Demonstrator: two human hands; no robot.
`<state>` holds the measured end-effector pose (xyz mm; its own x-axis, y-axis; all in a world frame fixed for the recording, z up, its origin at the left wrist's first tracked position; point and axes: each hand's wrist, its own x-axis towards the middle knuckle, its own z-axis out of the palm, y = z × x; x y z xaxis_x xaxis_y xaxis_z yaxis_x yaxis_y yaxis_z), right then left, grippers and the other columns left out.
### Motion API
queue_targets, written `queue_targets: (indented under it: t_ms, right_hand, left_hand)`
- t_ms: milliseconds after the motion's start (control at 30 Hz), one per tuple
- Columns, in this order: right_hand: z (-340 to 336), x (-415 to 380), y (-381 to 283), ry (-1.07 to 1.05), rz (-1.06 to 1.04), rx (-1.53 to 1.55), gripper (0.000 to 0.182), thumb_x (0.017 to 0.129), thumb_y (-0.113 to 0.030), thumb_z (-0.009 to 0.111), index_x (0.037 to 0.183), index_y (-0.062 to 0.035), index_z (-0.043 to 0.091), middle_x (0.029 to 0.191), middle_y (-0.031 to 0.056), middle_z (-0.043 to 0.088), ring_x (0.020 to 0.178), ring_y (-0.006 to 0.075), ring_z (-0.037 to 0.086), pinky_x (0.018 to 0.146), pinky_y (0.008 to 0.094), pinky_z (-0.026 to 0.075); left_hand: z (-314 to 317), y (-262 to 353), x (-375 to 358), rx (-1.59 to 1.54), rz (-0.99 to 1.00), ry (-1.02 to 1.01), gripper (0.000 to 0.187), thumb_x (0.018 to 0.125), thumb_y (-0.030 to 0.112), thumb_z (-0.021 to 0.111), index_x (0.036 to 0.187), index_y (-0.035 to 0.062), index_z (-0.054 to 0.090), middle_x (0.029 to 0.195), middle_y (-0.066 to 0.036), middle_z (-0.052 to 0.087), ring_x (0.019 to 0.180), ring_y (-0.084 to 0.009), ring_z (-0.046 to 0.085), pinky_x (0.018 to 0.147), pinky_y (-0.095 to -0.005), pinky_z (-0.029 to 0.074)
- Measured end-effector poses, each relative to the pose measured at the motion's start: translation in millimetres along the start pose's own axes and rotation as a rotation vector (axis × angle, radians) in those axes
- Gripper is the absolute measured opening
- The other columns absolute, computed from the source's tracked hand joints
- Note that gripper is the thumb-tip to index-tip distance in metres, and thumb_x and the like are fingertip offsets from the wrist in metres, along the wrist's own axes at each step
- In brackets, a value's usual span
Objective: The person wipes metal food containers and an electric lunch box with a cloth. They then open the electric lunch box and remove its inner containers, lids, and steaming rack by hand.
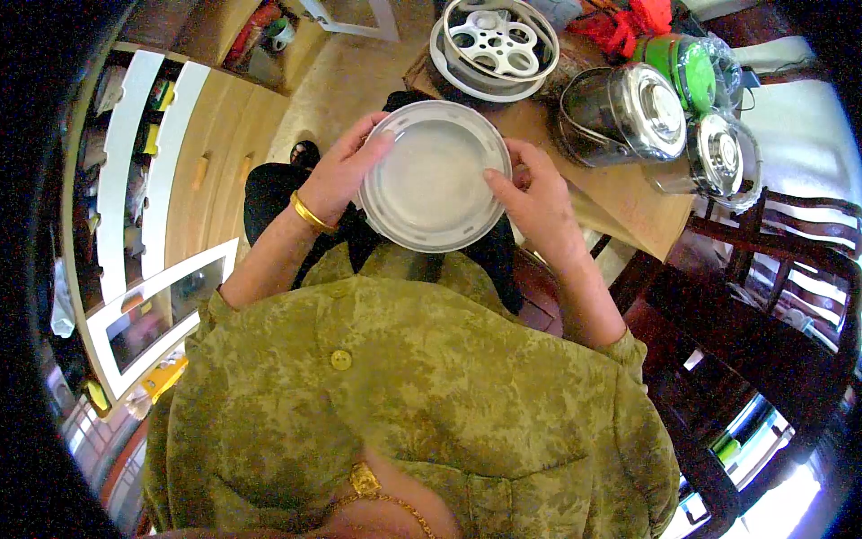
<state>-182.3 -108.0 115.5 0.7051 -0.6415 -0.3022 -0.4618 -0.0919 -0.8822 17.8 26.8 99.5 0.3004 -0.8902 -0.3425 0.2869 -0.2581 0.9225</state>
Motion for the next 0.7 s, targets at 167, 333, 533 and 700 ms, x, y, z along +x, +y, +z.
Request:
queue_targets:
  t_ms: [167, 333, 533, 700]
  right_hand:
    - [-1, -7, -17, 0.026, 0.067, 0.028, 0.037, 0.082, -0.017, 0.061, 0.112, 0.0006, 0.052, 0.088, 0.0072, 0.061, 0.074, 0.011, 0.056, 0.066, 0.0246, 0.046]
    - [-4, -9, -24, 0.022, 0.056, -0.014, 0.035, 0.08, -0.02, 0.063, 0.107, 0.0002, 0.056, 0.089, 0.0108, 0.062, 0.072, 0.0153, 0.06, 0.06, 0.0276, 0.049]
    - [-5, -5, -24, 0.042, 0.059, -0.11, 0.037, 0.078, -0.024, 0.063, 0.105, 0.0007, 0.057, 0.09, 0.014, 0.063, 0.08, 0.0195, 0.061, 0.072, 0.0315, 0.048]
    - [-3, 1, -24, 0.039, 0.006, -0.047, 0.039, 0.079, -0.023, 0.062, 0.109, 0.0007, 0.055, 0.094, 0.0152, 0.063, 0.085, 0.0206, 0.061, 0.077, 0.0323, 0.047]
  left_hand:
    - [4, -1, -4, -0.195, 0.069, 0.003, 0.028, 0.091, 0.022, 0.05, 0.114, 0.0048, 0.046, 0.097, -0.001, 0.053, 0.088, -0.0064, 0.049, 0.078, -0.0214, 0.042]
    - [4, -7, -3, -0.185, 0.13, 0.021, 0.027, 0.092, 0.02, 0.049, 0.113, 0.0052, 0.046, 0.098, 0.0, 0.053, 0.089, -0.0063, 0.049, 0.079, -0.0211, 0.042]
    - [6, -10, -2, -0.235, 0.194, 0.014, 0.027, 0.092, 0.019, 0.049, 0.115, 0.0053, 0.046, 0.101, 0.0, 0.053, 0.092, -0.0069, 0.048, 0.082, -0.022, 0.041]
    - [8, -17, -1, -0.155, 0.263, -0.005, 0.03, 0.093, 0.022, 0.045, 0.118, 0.0057, 0.043, 0.106, -0.001, 0.052, 0.095, -0.0079, 0.048, 0.085, -0.0228, 0.04]
